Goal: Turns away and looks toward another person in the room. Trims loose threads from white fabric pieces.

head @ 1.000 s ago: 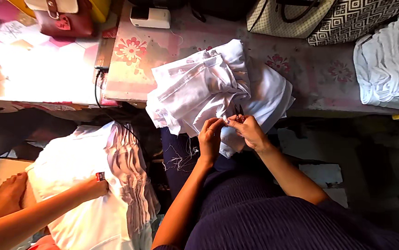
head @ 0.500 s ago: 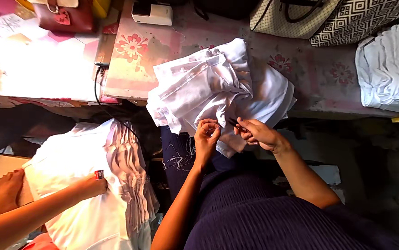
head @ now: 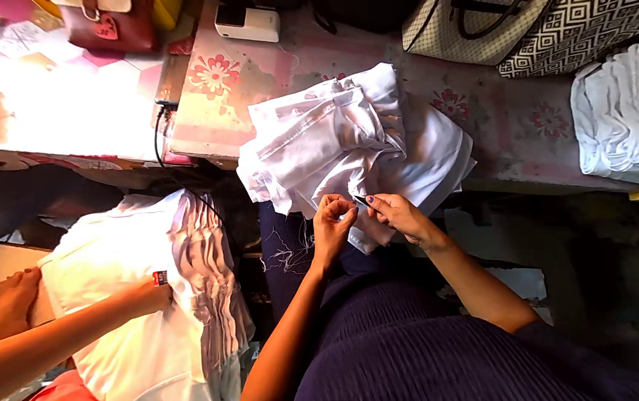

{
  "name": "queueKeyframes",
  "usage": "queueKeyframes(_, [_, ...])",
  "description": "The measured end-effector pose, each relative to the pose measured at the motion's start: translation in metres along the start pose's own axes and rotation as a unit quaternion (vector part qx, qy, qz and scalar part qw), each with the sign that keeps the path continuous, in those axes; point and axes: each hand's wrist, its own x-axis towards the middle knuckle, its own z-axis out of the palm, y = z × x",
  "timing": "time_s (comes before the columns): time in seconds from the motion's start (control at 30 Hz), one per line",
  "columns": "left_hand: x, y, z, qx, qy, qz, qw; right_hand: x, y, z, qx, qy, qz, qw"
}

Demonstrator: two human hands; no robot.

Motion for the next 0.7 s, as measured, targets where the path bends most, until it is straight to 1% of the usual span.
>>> queueKeyframes(0.07, [-0.004,0.004,-0.005,0.056,-0.018,-0.025,0.998,-0.004,0.005,-0.001,-0.02,0.036,-0.046,0.998])
queueKeyframes(0.1, [-0.006,0.008,-0.008,0.095,-0.026,-0.032,0.995,-0.005,0.008,-0.001,-0.039,0.071,-0.084,0.993])
queueKeyframes(0.17, [-0.011,0.012,-0.009,0.146,-0.016,-0.008,0.989,-0.003,0.016,-0.001,-0.084,0.153,-0.159,0.972])
queueKeyframes(0.2, [-0.011,0.012,-0.007,0.158,-0.005,0.016,0.987,-0.001,0.019,0.0,-0.089,0.172,-0.178,0.965])
queueKeyframes(0.23, [-0.009,0.01,-0.003,0.164,0.008,0.042,0.986,0.004,0.02,0.003,-0.077,0.171,-0.175,0.967])
queueKeyframes(0.33, [0.002,-0.004,0.01,0.175,0.05,0.123,0.976,0.017,0.02,0.019,0.033,0.163,-0.106,0.98])
queueKeyframes(0.4, [0.01,-0.014,0.014,0.179,0.082,0.193,0.961,0.019,0.016,0.024,0.115,0.158,-0.08,0.977])
queueKeyframes(0.47, [0.013,-0.017,0.015,0.174,0.092,0.235,0.952,0.018,0.014,0.023,0.165,0.146,-0.068,0.973])
queueKeyframes(0.5, [0.014,-0.017,0.014,0.161,0.084,0.235,0.955,0.017,0.014,0.02,0.182,0.135,-0.064,0.972])
queueKeyframes(0.53, [0.014,-0.016,0.011,0.14,0.067,0.216,0.964,0.017,0.015,0.017,0.197,0.122,-0.062,0.971])
queueKeyframes(0.63, [0.012,-0.006,0.002,0.053,0.033,0.089,0.994,0.016,0.018,0.011,0.214,0.079,-0.059,0.972])
queueKeyframes(0.7, [0.01,-0.001,-0.001,0.005,0.03,0.022,0.999,0.012,0.018,0.009,0.201,0.06,-0.067,0.975])
